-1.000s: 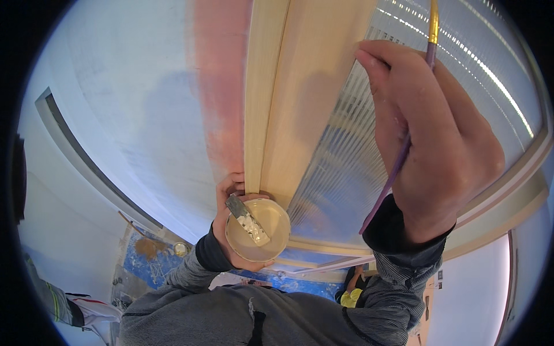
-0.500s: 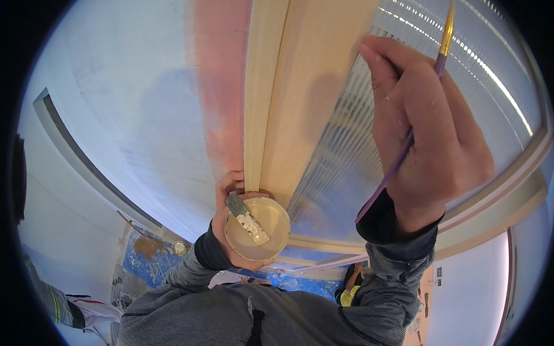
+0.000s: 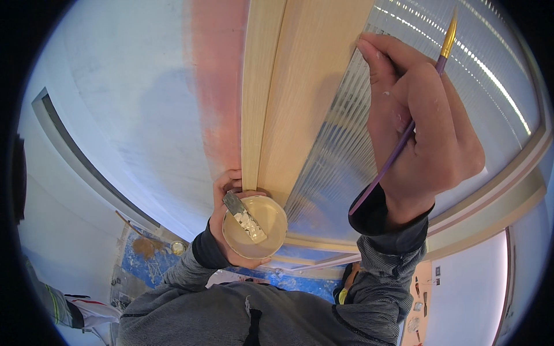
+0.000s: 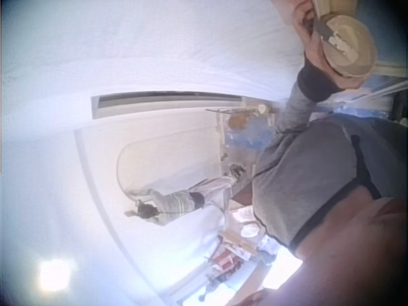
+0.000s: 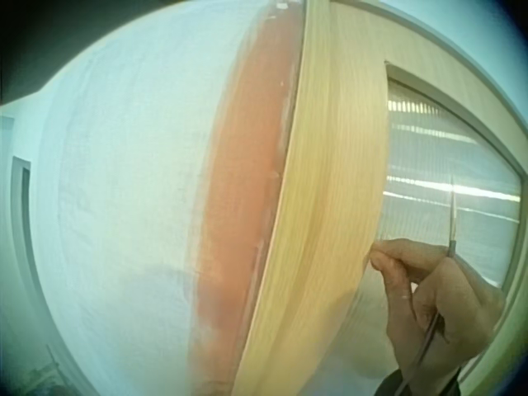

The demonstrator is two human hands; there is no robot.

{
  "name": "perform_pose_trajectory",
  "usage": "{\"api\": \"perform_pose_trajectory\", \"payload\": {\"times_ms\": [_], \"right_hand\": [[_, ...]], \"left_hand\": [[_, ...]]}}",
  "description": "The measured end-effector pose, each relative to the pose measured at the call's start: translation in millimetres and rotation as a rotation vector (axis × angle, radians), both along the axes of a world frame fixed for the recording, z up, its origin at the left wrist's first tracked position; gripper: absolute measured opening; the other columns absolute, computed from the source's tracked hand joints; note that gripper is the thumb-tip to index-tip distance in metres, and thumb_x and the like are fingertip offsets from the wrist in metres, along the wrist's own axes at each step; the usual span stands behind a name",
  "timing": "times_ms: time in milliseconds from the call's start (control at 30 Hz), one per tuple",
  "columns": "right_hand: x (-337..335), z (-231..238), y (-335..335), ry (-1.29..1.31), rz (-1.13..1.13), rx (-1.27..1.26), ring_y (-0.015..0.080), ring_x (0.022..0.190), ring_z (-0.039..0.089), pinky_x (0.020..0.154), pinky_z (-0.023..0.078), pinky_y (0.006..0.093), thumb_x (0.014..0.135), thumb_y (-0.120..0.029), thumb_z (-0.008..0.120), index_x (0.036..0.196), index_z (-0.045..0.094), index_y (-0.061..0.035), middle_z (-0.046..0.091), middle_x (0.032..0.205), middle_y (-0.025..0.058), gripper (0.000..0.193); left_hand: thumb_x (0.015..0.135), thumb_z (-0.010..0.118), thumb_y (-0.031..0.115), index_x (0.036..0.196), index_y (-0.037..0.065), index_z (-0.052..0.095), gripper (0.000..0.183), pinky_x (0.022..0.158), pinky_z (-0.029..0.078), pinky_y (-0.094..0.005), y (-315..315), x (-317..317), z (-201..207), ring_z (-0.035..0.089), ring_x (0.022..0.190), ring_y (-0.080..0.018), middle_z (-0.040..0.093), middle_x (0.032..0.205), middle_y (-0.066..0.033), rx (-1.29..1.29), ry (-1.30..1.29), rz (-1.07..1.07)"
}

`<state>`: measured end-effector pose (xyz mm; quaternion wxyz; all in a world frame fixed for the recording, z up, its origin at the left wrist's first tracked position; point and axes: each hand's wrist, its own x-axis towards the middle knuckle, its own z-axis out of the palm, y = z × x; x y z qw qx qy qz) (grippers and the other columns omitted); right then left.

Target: The person uses a small brush to apply beige paint to the wooden frame of a glass door. They hold a small container of paint in one hand and carefully paint the edges and corners of the frame. The person occasionally dips the brush into the container to reload paint.

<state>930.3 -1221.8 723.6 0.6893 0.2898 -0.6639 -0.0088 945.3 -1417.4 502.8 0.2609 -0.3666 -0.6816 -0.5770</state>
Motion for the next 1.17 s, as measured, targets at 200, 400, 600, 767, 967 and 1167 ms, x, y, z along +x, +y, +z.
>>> {"api": "perform_pose_trajectory", "payload": {"times_ms": [200,400,600,767,967,1167], "right_hand": [[0,-3,-2,-0.002,0.006,-0.009,0.0192,0.075,0.076,0.063,0.058,0.0211,0.081,0.004,0.08,0.061,0.034,-0.0075,0.075,0.083,0.0202,0.052],[-4,-6,-2,-0.023,0.049,-0.04,0.0201,0.075,0.076,0.063,0.058,0.0219,0.083,0.005,0.078,0.061,0.033,-0.0075,0.075,0.083,0.0206,0.051],[-4,-2,-7,0.003,0.057,-0.068,0.021,0.075,0.076,0.064,0.059,0.023,0.082,0.006,0.078,0.06,0.035,-0.0072,0.075,0.083,0.0207,0.05],[-8,-3,-7,0.031,0.094,-0.072,0.0202,0.076,0.076,0.064,0.059,0.0228,0.083,0.005,0.078,0.061,0.037,-0.006,0.075,0.084,0.0198,0.048],[-12,3,-9,0.073,0.116,-0.088,0.0185,0.076,0.076,0.064,0.059,0.0222,0.082,0.005,0.078,0.06,0.038,-0.0054,0.076,0.084,0.0183,0.047],[-13,0,-12,0.057,0.114,-0.115,0.0176,0.075,0.076,0.062,0.058,0.02,0.082,0.004,0.079,0.059,0.039,-0.0051,0.076,0.084,0.0155,0.047]], "left_hand": [[0.047,0.092,0.036,0.12,-0.003,0.064,0.087,0.107,0.034,-0.0446,-1,1,-2,0.043,0.123,-0.0335,0.031,0.141,-0.021,0.001,-0.004,0.017],[0.046,0.092,0.037,0.119,-0.003,0.065,0.088,0.107,0.035,-0.0448,1,-1,-2,0.043,0.123,-0.0342,0.031,0.141,-0.0216,0.01,-0.004,0.016],[0.047,0.092,0.036,0.118,-0.004,0.065,0.086,0.107,0.035,-0.0446,0,0,-1,0.043,0.124,-0.0347,0.03,0.141,-0.0221,0.024,-0.016,0.016],[0.048,0.092,0.036,0.116,-0.005,0.065,0.084,0.108,0.034,-0.0447,-2,1,-1,0.04,0.127,-0.0355,0.03,0.141,-0.0227,0.022,-0.066,0.002],[0.048,0.091,0.038,0.116,-0.005,0.066,0.084,0.108,0.033,-0.0453,-3,0,-4,0.038,0.129,-0.0358,0.031,0.139,-0.0232,0.023,-0.089,0.006],[0.049,0.09,0.039,0.121,-0.002,0.065,0.086,0.109,0.032,-0.0469,-2,-3,-5,0.037,0.13,-0.0363,0.032,0.139,-0.0228,0.013,-0.032,0.02]]}}
